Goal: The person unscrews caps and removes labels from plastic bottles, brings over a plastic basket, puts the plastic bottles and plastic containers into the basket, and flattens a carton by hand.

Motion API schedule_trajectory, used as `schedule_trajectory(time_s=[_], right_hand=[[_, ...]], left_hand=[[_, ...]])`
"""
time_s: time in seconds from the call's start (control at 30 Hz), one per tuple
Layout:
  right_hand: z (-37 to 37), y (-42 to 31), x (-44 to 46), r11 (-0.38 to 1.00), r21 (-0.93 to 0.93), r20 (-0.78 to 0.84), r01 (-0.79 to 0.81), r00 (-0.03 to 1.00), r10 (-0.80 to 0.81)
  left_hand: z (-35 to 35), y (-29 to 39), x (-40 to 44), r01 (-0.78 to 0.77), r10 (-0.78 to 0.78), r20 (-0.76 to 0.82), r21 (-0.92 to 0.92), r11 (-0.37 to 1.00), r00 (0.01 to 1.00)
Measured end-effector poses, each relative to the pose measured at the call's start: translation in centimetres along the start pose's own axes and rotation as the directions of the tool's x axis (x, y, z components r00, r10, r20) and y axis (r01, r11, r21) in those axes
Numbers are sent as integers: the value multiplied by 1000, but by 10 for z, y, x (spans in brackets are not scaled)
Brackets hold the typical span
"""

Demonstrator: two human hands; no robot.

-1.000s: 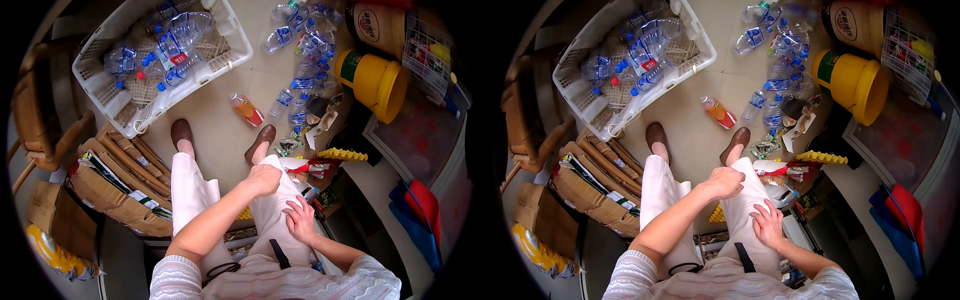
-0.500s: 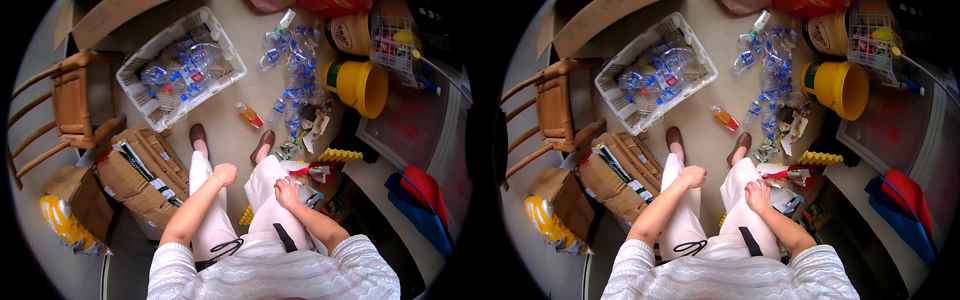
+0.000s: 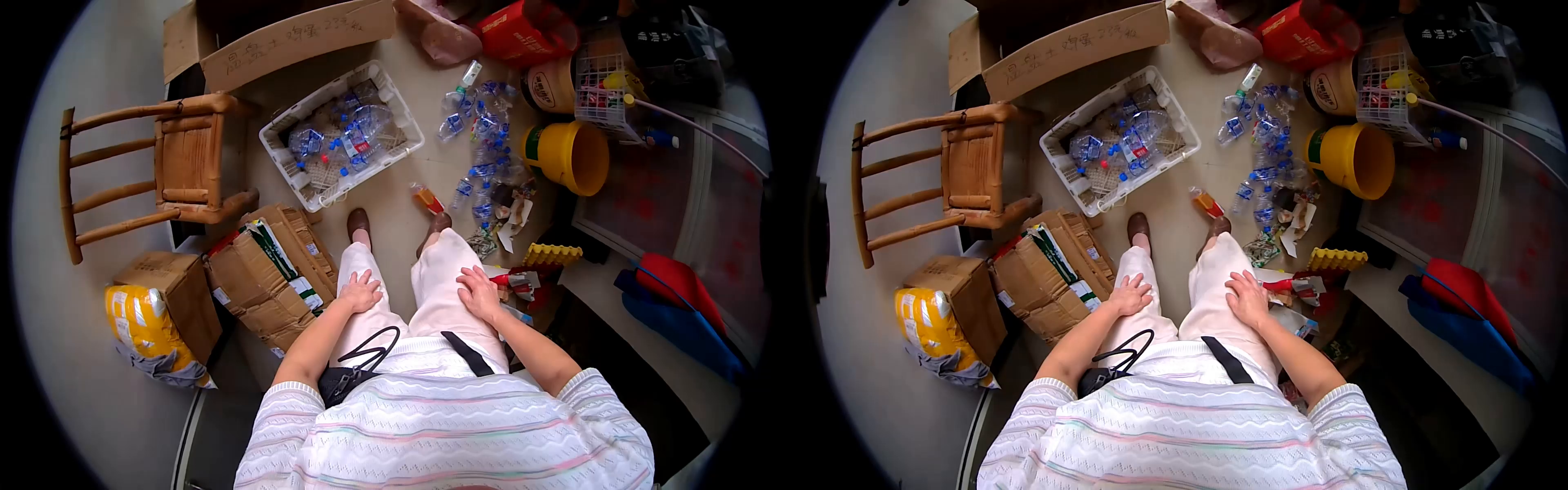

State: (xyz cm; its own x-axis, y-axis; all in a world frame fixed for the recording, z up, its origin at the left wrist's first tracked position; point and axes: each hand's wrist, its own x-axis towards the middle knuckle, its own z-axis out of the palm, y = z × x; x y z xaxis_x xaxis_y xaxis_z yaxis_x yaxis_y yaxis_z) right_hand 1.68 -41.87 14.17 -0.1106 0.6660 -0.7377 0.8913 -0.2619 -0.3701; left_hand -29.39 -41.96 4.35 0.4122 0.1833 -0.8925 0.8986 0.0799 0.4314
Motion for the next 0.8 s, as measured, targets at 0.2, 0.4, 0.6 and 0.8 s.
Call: schedule_trajectory(time_s=[0.2,0.4,0.6,0.8], right_hand=[[-6,-1,13,995,16,76,96,992,-97],[-36,28,40,985,65,123,161,978,-168],[-72,25,60,973,-114,127,199,975,-185],[-91,66,91,979,-39,162,201,968,-192]], left_hand=[[-19,16,-2,9,-9,13,21,1000,1000],[-18,41,1,35,-32,80,-36,999,996],[-28,66,28,72,-75,143,23,997,987],[-45,90,57,123,-128,188,36,992,974]])
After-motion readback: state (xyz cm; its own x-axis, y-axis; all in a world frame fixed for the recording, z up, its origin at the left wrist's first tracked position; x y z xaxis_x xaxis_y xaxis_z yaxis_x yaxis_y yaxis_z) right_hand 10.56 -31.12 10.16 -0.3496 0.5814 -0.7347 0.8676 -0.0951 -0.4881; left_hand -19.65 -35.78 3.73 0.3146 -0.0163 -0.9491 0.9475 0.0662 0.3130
